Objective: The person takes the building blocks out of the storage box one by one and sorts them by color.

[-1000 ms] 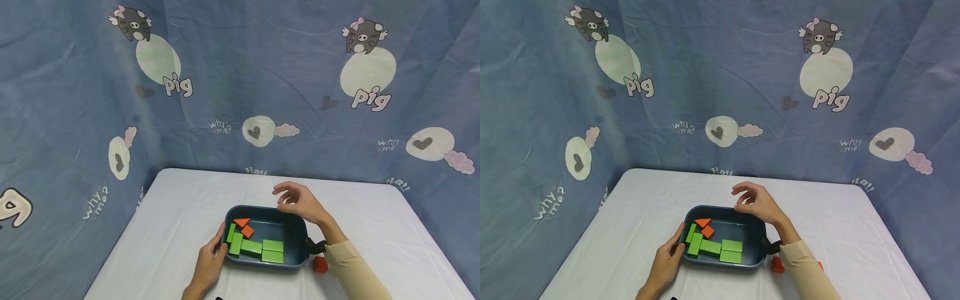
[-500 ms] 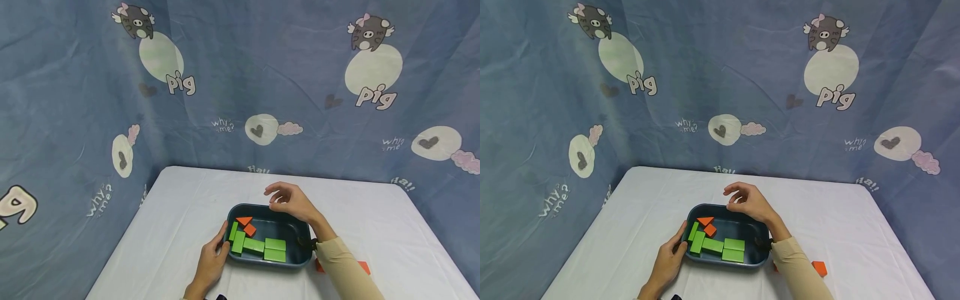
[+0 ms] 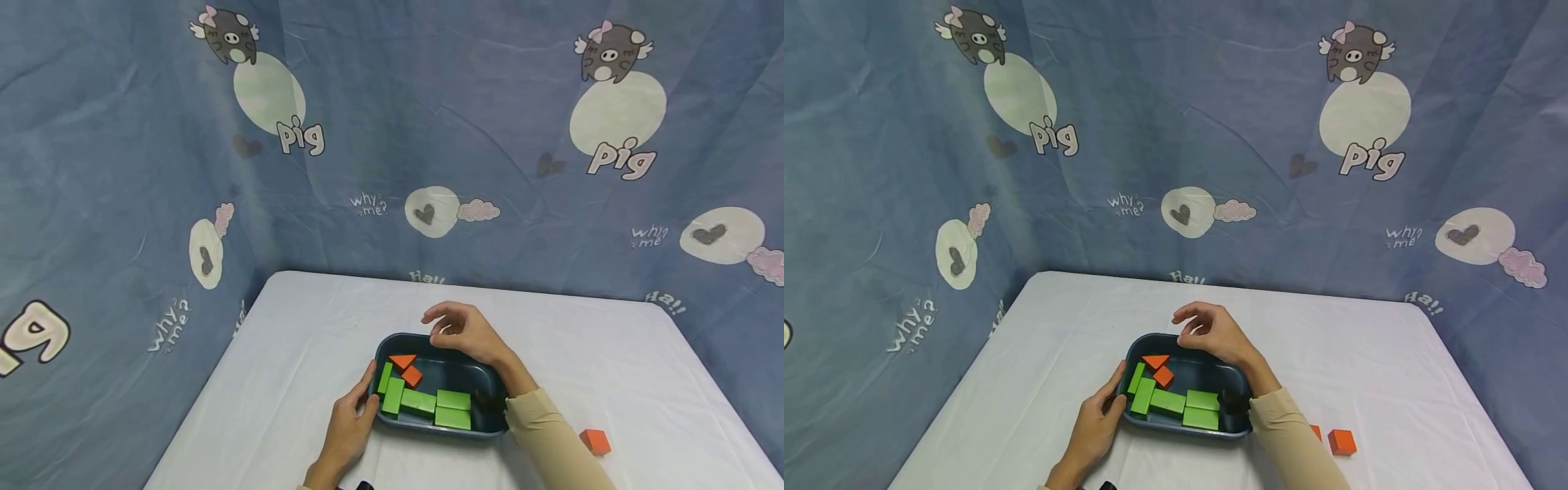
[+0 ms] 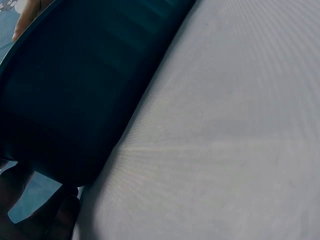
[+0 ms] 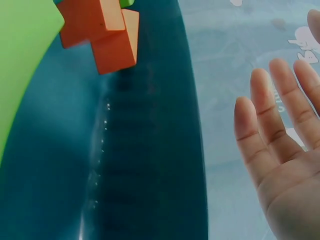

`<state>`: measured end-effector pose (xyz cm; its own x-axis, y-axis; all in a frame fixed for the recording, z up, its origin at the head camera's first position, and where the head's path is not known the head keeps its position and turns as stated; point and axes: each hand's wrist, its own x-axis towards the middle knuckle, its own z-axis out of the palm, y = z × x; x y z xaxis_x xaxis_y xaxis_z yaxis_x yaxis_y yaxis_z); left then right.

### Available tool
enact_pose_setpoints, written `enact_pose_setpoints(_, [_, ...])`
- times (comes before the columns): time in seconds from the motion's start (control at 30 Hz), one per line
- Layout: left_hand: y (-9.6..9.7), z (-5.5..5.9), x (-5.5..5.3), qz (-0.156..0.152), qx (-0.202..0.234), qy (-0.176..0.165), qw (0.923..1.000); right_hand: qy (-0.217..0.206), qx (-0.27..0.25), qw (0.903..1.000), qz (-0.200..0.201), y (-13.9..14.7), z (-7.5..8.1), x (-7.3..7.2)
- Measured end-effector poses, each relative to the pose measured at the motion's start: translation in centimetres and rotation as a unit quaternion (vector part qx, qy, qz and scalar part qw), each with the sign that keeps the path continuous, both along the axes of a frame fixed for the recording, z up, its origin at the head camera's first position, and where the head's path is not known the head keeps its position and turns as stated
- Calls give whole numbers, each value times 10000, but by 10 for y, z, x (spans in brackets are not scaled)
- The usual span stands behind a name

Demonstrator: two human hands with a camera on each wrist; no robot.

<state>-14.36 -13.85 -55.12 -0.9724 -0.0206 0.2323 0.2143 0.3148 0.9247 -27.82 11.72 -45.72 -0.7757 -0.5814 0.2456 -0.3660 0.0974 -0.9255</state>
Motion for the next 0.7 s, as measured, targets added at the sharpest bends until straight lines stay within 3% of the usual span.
enact_pose_setpoints(0.2, [0, 2, 1, 33, -16, -59, 10000, -235, -83, 9996, 156, -6, -8, 0])
enact_pose_setpoints(0.43, [1, 1, 2, -12, 19, -26, 10000, -562, -301, 9958, 654, -11, -15, 1])
enact_pose_setpoints(0.7, [-2, 1, 0, -26, -30, 103, 9999, -668, -50, 9935, 925, -17, -20, -1])
